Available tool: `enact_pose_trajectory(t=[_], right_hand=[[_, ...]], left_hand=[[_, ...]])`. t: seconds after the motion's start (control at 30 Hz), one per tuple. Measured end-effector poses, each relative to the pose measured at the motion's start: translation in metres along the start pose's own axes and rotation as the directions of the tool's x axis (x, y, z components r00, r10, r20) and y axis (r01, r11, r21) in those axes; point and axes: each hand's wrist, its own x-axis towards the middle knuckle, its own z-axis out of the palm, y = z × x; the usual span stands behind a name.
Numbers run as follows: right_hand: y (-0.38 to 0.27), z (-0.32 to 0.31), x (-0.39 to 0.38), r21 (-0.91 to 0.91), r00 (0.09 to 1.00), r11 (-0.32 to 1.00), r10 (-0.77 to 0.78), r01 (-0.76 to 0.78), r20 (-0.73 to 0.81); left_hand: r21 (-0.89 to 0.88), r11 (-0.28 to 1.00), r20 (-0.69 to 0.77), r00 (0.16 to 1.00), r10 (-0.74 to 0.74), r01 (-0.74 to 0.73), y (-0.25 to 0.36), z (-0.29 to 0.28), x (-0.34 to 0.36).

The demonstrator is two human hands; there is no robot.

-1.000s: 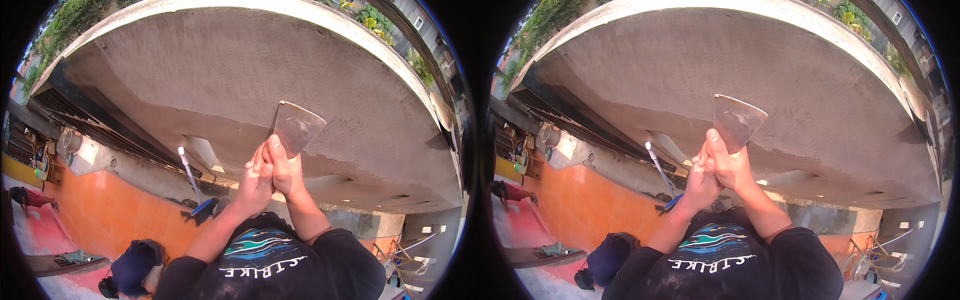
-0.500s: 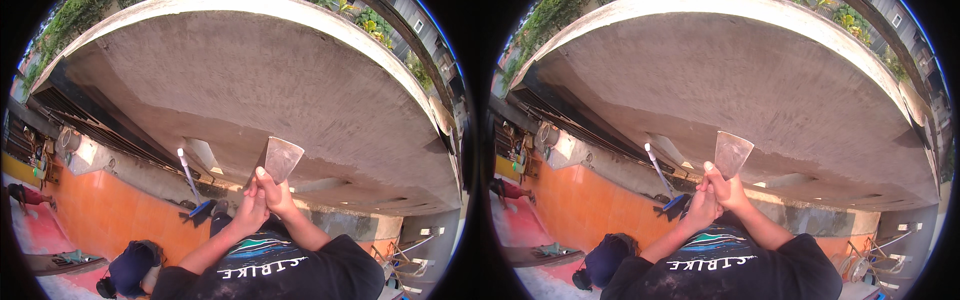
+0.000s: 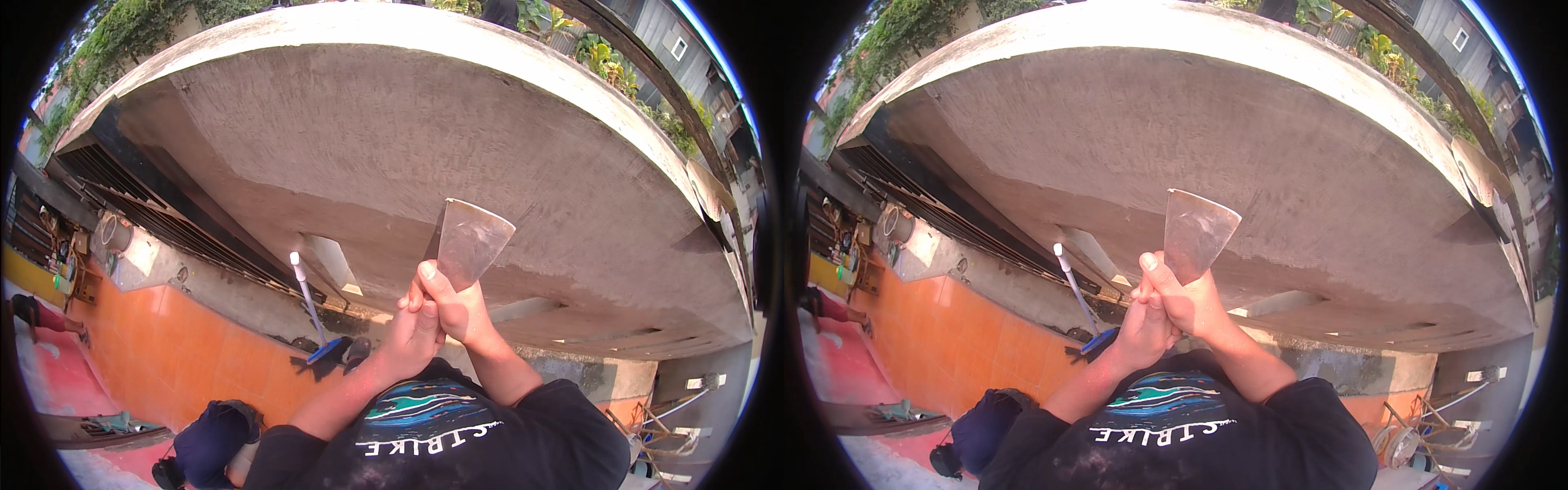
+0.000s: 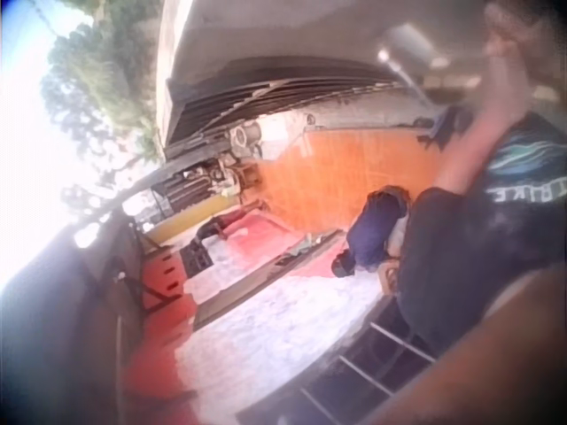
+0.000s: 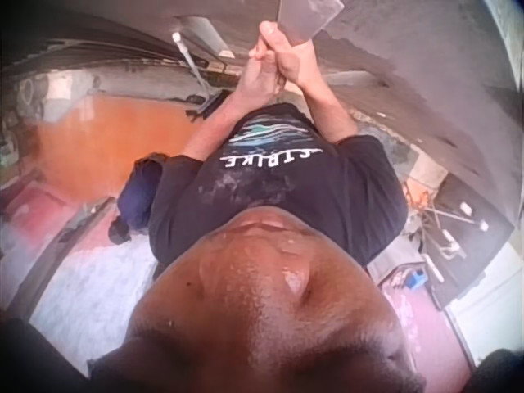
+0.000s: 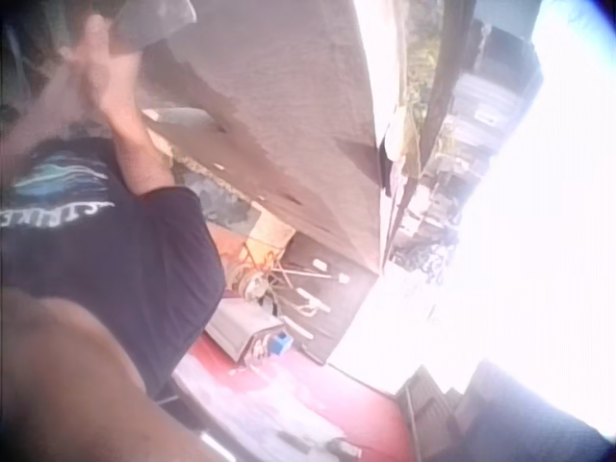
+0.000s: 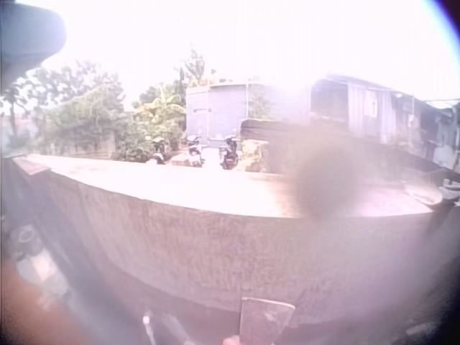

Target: The person uses a metal trowel to smooth a freshly applied concrete ceiling surface. They repeatedly drag the trowel across the ceiling in short strokes, leveling the material and refining the finish.

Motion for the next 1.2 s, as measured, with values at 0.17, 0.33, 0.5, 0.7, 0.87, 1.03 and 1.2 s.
enact_pose_trajectory(t=[0.17, 0.33, 0.5, 0.7, 0.87, 1.03, 1.2], right_hand=[[0.053, -0.002, -0.012, -0.009, 0.986, 0.986, 0.166, -0.166, -0.027], [0.056, -0.003, -0.009, 0.05, 0.967, 0.974, 0.227, -0.222, -0.112], [0.027, 0.005, 0.01, 0.038, 0.993, 0.998, 0.059, -0.055, -0.105], [-0.006, -0.003, 0.013, 0.035, 0.992, 0.992, -0.123, 0.124, -0.036], [0.033, -0.003, -0.009, 0.017, 0.992, 0.993, 0.113, -0.113, -0.063], [0.062, -0.01, -0.013, 0.049, 0.983, 0.984, 0.173, -0.169, -0.069], [0.04, -0.004, -0.001, 0.036, 0.992, 0.995, 0.091, -0.088, -0.089]], left_hand=[[-0.164, 0.95, 0.008, 0.963, -0.269, 0.266, -0.035, -0.001, -0.034], [-0.135, 0.943, -0.047, 0.949, -0.313, 0.304, -0.04, -0.002, -0.029], [0.009, 0.994, -0.055, 0.992, -0.11, 0.11, -0.024, -0.008, 0.001], [0.024, 0.995, -0.014, 0.995, 0.095, -0.094, -0.003, -0.006, 0.017], [-0.088, 0.982, -0.008, 0.986, -0.167, 0.165, -0.02, 0.005, -0.019], [-0.142, 0.954, -0.025, 0.962, -0.271, 0.265, -0.047, 0.003, -0.032], [-0.155, 0.962, -0.032, 0.972, -0.233, 0.225, -0.033, 0.001, -0.015]])
